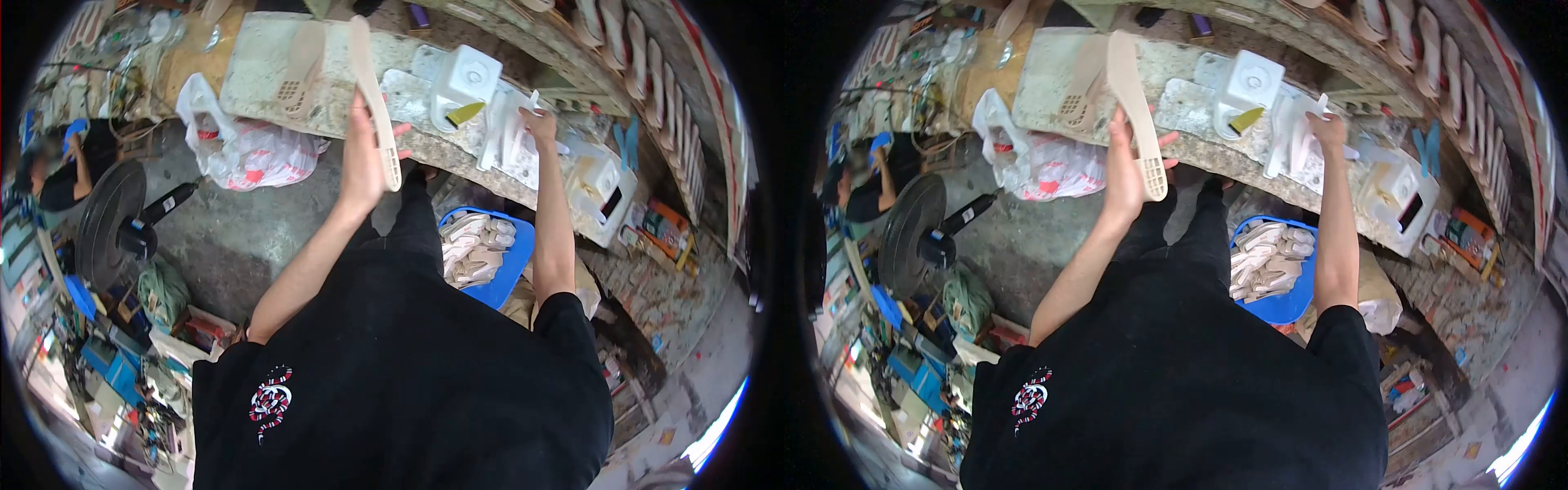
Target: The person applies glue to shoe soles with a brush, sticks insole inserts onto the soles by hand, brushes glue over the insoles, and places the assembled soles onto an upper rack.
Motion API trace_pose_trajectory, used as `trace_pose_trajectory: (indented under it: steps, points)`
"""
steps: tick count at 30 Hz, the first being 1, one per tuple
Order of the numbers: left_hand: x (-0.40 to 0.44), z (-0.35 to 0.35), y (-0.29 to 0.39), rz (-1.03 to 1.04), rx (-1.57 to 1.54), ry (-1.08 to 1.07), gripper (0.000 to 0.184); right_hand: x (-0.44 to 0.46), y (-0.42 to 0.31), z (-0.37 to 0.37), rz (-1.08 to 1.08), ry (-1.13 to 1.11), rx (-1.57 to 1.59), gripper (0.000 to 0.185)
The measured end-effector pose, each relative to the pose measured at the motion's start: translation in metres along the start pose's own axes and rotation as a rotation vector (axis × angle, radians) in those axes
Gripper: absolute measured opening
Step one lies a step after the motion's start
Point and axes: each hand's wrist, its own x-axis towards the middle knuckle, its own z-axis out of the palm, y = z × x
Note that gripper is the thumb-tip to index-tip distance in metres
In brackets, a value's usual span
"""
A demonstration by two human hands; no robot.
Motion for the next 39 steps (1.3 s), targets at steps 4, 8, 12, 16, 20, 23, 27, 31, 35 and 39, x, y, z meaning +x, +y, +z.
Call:
trace_pose_trajectory:
  steps: [4, 8, 12, 16, 20, 23, 27, 31, 35, 39]
  points:
    - [-0.005, -0.026, -0.01, -0.288, -0.829, -0.315, 0.081, -0.043, 0.001, -0.074, -0.044, -0.112, 0.403, 0.021]
    - [-0.015, -0.043, -0.017, -0.313, -0.728, -0.402, 0.075, -0.204, -0.111, -0.162, -0.273, -0.206, 0.679, 0.072]
    - [-0.021, -0.042, -0.015, -0.346, -0.483, -0.432, 0.074, -0.293, -0.185, -0.187, -0.525, -0.348, 0.688, 0.067]
    - [-0.023, -0.04, 0.005, -0.404, -0.503, -0.627, 0.081, -0.346, -0.247, -0.154, -0.638, -0.418, 0.727, 0.061]
    - [-0.026, -0.041, 0.011, -0.38, -0.596, -0.747, 0.076, -0.353, -0.273, -0.123, -0.703, -0.468, 0.727, 0.057]
    - [-0.03, -0.04, 0.019, -0.377, -0.526, -0.706, 0.086, -0.352, -0.283, -0.109, -0.741, -0.45, 0.669, 0.055]
    - [-0.034, -0.039, 0.02, -0.35, -0.592, -0.733, 0.073, -0.349, -0.289, -0.105, -0.862, -0.362, 0.523, 0.055]
    - [-0.035, -0.04, 0.027, -0.343, -0.514, -0.741, 0.086, -0.351, -0.295, -0.106, -0.881, -0.336, 0.478, 0.056]
    - [-0.035, -0.039, 0.028, -0.293, -0.502, -0.788, 0.101, -0.35, -0.297, -0.107, -0.918, -0.27, 0.435, 0.058]
    - [-0.035, -0.037, 0.028, -0.268, -0.469, -0.79, 0.1, -0.35, -0.295, -0.106, -0.99, -0.126, 0.303, 0.057]
